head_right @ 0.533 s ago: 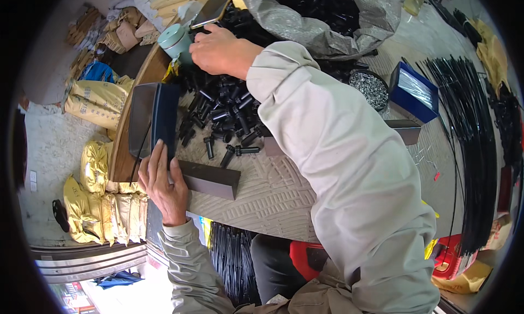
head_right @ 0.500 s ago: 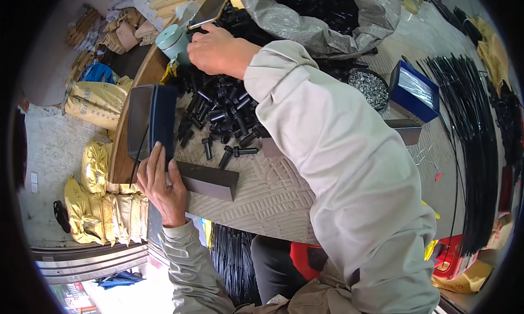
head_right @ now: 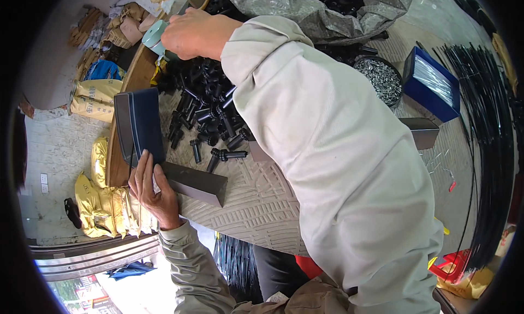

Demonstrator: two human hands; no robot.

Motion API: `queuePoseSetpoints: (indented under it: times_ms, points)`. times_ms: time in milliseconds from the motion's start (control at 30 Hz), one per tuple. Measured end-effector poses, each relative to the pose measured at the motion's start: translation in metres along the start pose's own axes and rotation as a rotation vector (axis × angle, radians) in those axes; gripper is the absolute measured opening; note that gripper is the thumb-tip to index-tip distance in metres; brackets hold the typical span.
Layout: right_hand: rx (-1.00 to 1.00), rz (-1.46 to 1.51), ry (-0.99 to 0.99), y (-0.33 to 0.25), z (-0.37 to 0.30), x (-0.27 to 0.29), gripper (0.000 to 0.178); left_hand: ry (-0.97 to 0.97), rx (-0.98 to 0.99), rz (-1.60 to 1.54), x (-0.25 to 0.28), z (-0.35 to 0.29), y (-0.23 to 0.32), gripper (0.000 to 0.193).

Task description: Bundling wires together using cable ties and trimming the excess with wire cutters at an assembly workstation.

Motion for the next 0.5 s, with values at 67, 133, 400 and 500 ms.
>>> queuePoseSetpoints:
  times_ms: [67, 133, 400, 500]
  points:
    - [0.048, 0.043, 0.004, -0.006, 0.000, -0.002, 0.020, 0.002, 0.003, 0.000, 0.000, 0.000, 0.000, 0.023]
    - [0.149, 0.120, 0.014, -0.016, 0.000, -0.003, 0.027, 0.004, 0.008, 0.007, 0.000, -0.001, -0.001, 0.023]
    - [0.368, 0.125, -0.284, -0.054, -0.024, -0.014, 0.041, 0.034, 0.048, -0.045, 0.003, 0.001, 0.000, 0.023]
    - [0.409, 0.124, -0.254, -0.044, -0.052, 0.003, 0.045, 0.043, 0.071, -0.064, 0.004, 0.003, 0.001, 0.023]
Point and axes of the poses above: each hand's wrist, its own z-axis towards the middle knuckle, its own x-axis out of the back of the hand, y = z × x, the point moved 5 cm from there along z, towards the middle knuckle, and after that the axes turned 5 degrees about -z, right-handed, at the moved point
